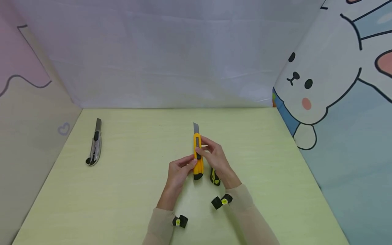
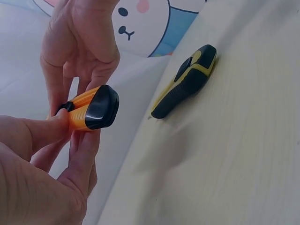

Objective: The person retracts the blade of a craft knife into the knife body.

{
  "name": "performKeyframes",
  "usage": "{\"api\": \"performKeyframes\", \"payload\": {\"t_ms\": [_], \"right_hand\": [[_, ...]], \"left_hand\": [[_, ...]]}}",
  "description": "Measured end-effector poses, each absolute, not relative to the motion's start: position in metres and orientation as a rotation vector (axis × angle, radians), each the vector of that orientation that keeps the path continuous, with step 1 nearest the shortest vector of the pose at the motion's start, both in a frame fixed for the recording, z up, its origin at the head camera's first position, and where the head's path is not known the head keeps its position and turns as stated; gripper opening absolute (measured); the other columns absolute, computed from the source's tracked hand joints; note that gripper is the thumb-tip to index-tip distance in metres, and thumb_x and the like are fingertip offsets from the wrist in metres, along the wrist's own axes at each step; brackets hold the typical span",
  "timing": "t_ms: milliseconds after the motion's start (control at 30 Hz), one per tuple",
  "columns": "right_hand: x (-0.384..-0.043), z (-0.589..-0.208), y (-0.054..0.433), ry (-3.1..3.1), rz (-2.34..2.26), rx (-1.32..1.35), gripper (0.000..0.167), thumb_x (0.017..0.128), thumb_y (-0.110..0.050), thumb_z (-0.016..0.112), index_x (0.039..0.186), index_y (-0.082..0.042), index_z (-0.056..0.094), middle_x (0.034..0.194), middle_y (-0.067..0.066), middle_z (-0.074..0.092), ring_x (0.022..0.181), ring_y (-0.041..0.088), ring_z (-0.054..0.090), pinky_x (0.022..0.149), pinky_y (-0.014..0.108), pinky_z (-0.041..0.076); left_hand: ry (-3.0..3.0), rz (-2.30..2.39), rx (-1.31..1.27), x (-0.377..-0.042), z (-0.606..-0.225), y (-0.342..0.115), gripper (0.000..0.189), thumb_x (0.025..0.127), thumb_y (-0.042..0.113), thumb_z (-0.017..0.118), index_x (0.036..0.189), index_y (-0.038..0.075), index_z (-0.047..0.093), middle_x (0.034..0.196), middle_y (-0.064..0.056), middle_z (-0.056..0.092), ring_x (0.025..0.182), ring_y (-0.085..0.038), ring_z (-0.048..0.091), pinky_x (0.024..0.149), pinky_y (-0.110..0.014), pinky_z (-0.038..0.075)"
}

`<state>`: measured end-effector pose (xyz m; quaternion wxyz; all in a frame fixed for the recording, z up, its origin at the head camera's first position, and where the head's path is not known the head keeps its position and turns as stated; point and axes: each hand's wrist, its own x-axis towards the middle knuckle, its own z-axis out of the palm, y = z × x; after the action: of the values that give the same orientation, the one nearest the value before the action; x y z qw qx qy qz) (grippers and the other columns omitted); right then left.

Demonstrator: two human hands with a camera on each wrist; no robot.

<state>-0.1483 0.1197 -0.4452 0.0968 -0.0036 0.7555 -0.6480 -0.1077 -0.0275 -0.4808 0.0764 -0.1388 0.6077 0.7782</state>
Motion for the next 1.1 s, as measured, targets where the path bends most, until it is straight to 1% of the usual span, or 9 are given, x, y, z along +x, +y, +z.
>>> {"api": "performKeyframes", "payload": {"t_ms": [100, 167, 367, 500, 700, 800, 1000, 1100], "right_hand": [[-0.147, -0.447, 0.119, 2.242, -1.917, 0.014, 0.052, 0.098, -0.019, 0.072, 0.148, -0.015, 0.057, 0.135, 0.007, 0.062, 0.117, 0.027, 0.057, 0.106, 0.049, 0.043], [-0.146, -0.448, 0.119, 2.244, -1.926, 0.024, 0.051, 0.098, -0.019, 0.073, 0.146, -0.014, 0.059, 0.133, 0.008, 0.061, 0.116, 0.026, 0.059, 0.105, 0.047, 0.047], [-0.145, -0.451, 0.118, 2.202, -1.954, 0.069, 0.04, 0.097, -0.025, 0.075, 0.132, -0.009, 0.066, 0.12, 0.011, 0.068, 0.104, 0.025, 0.067, 0.093, 0.039, 0.056], [-0.144, -0.453, 0.117, 2.206, -1.945, 0.093, 0.036, 0.097, -0.028, 0.074, 0.128, -0.01, 0.067, 0.113, 0.011, 0.07, 0.096, 0.023, 0.068, 0.088, 0.036, 0.058], [-0.142, -0.455, 0.117, 2.195, -1.995, 0.066, 0.03, 0.098, -0.021, 0.073, 0.124, -0.008, 0.066, 0.106, 0.011, 0.07, 0.089, 0.02, 0.066, 0.083, 0.034, 0.058], [-0.141, -0.456, 0.117, 2.196, -2.003, 0.067, 0.029, 0.099, -0.018, 0.072, 0.125, -0.007, 0.066, 0.107, 0.012, 0.069, 0.089, 0.021, 0.065, 0.082, 0.033, 0.058], [-0.139, -0.456, 0.115, 2.191, -1.979, 0.06, 0.037, 0.098, -0.017, 0.073, 0.133, -0.01, 0.064, 0.122, 0.012, 0.065, 0.104, 0.025, 0.063, 0.091, 0.036, 0.057], [-0.138, -0.456, 0.116, 2.195, -1.984, 0.046, 0.038, 0.098, -0.017, 0.073, 0.134, -0.01, 0.063, 0.124, 0.013, 0.063, 0.107, 0.027, 0.062, 0.092, 0.037, 0.057]], "left_hand": [[1.824, 2.341, -0.421, -0.107, -0.482, -0.028, 0.028, 0.093, 0.008, 0.077, 0.119, -0.004, 0.074, 0.111, -0.016, 0.075, 0.088, -0.016, 0.071, 0.08, -0.029, 0.06], [1.825, 2.345, -0.424, -0.106, -0.481, -0.028, 0.028, 0.093, 0.008, 0.077, 0.118, -0.004, 0.075, 0.111, -0.015, 0.075, 0.087, -0.016, 0.071, 0.08, -0.029, 0.061], [1.834, 2.366, -0.425, -0.108, -0.482, -0.027, 0.027, 0.093, 0.008, 0.077, 0.117, -0.003, 0.076, 0.111, -0.015, 0.075, 0.085, -0.016, 0.069, 0.079, -0.028, 0.06], [1.844, 2.366, -0.422, -0.109, -0.481, -0.027, 0.027, 0.093, 0.009, 0.077, 0.116, -0.003, 0.076, 0.111, -0.015, 0.075, 0.085, -0.015, 0.069, 0.078, -0.026, 0.06], [1.846, 2.363, -0.415, -0.108, -0.481, -0.027, 0.026, 0.093, 0.008, 0.077, 0.116, -0.004, 0.075, 0.11, -0.017, 0.075, 0.083, -0.015, 0.068, 0.077, -0.027, 0.06], [1.84, 2.356, -0.41, -0.107, -0.482, -0.027, 0.027, 0.093, 0.008, 0.076, 0.117, -0.005, 0.075, 0.109, -0.016, 0.075, 0.082, -0.014, 0.068, 0.077, -0.026, 0.06], [1.823, 2.372, -0.431, -0.108, -0.484, -0.029, 0.028, 0.094, 0.008, 0.076, 0.119, -0.004, 0.074, 0.108, -0.014, 0.075, 0.084, -0.014, 0.069, 0.078, -0.027, 0.06], [1.802, 2.375, -0.426, -0.109, -0.483, -0.029, 0.027, 0.093, 0.007, 0.077, 0.118, -0.004, 0.075, 0.11, -0.015, 0.075, 0.086, -0.015, 0.071, 0.079, -0.028, 0.06]]}}
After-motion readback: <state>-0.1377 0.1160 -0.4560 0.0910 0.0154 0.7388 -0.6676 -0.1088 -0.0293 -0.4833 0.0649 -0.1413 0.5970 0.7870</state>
